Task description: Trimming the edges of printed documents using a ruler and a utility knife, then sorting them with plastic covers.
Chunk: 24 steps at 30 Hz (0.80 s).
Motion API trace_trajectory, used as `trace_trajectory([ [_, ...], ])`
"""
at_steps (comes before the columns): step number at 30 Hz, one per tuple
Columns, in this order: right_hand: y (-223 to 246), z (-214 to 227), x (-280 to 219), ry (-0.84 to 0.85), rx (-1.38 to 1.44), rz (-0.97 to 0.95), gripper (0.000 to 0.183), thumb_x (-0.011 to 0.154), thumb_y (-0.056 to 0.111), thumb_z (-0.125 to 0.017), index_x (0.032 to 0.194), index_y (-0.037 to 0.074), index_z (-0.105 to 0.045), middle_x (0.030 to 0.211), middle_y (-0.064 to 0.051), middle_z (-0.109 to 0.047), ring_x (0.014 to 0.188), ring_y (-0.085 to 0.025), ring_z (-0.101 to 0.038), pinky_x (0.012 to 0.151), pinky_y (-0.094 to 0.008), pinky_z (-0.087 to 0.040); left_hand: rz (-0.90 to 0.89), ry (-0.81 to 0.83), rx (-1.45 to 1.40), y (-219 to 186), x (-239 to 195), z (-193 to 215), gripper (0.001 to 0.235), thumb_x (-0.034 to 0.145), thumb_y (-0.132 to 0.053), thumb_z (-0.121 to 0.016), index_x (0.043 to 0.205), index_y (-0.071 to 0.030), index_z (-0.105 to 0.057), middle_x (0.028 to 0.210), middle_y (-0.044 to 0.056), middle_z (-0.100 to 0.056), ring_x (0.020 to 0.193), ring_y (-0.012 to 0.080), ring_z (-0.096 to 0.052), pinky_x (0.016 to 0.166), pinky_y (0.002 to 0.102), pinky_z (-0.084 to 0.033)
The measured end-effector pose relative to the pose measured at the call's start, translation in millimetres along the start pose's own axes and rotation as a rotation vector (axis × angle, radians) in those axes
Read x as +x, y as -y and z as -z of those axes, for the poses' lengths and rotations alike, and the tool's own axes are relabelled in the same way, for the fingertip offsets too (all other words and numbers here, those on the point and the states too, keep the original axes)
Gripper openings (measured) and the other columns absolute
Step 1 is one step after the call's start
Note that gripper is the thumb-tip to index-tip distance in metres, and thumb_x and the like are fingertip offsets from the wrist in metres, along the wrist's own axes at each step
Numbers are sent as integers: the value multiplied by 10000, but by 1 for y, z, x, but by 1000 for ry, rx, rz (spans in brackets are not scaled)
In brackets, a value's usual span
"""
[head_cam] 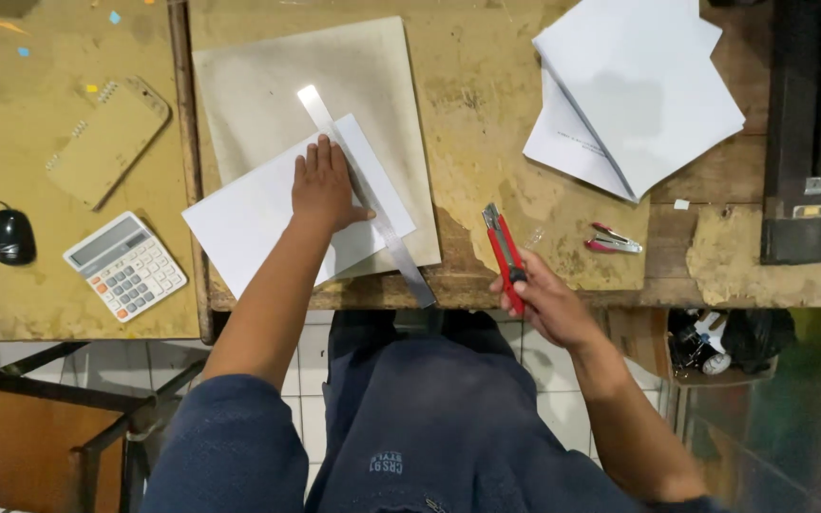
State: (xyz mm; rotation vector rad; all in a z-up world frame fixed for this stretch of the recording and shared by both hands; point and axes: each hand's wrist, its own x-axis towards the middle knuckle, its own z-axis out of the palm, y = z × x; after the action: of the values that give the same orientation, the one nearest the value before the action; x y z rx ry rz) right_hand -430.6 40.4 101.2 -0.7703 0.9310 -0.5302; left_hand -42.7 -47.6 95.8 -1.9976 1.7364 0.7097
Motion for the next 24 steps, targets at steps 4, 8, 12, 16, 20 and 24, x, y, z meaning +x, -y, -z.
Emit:
trace_trajectory([
  [4, 16, -38, -16, -28, 41, 76, 600, 1016, 136, -479, 1583, 62, -300, 1066, -248, -635, 759, -230, -672, 580, -267, -565, -25, 20, -38, 3, -6, 2, 1277, 724, -612, -815, 1598, 51, -163, 1682, 262, -151, 1560, 400, -167, 1274, 515, -102],
  [8, 24, -58, -12, -181, -222, 110, 414, 1056, 126, -448, 1461, 43, -455, 825, -177, -663, 552, -177, -599, 466, -239, -476, -48, 24, -41, 6, -7, 6, 1237, 763, -605, -802, 1597, 54, -171, 1679, 273, -145, 1558, 408, -169, 1271, 519, -118],
  [12, 34, -86, -1, -368, -276, 122, 238, 1105, 204, -468, 1183, 15, -589, 613, -162, -613, 387, -176, -516, 374, -257, -388, -71, 41, -38, 9, -4, 3, 1252, 767, -621, -789, 1598, 61, -147, 1679, 286, -106, 1558, 420, -139, 1268, 536, -80],
  [16, 39, -107, 5, -452, -244, 131, 261, 1088, 214, -533, 1227, -4, -573, 743, -228, -678, 492, -231, -627, 435, -290, -487, -74, 55, -21, 11, -6, 6, 1242, 782, -623, -780, 1599, 62, -143, 1676, 292, -106, 1556, 428, -142, 1264, 543, -71],
  [20, 45, -121, 5, -418, -117, 102, 301, 1065, 215, -546, 1311, 47, -502, 979, -270, -751, 647, -252, -754, 499, -274, -598, -79, 66, 9, 10, -2, 0, 1250, 784, -643, -765, 1597, 68, -137, 1674, 299, -95, 1555, 437, -120, 1256, 561, -53],
  [24, 49, -122, 9, -366, -125, 112, 296, 1063, 211, -545, 1303, 47, -489, 997, -279, -752, 657, -258, -760, 499, -262, -591, -65, 60, -28, 10, -6, 5, 1240, 789, -601, -790, 1601, 65, -130, 1679, 289, -94, 1560, 432, -123, 1259, 561, -58],
])
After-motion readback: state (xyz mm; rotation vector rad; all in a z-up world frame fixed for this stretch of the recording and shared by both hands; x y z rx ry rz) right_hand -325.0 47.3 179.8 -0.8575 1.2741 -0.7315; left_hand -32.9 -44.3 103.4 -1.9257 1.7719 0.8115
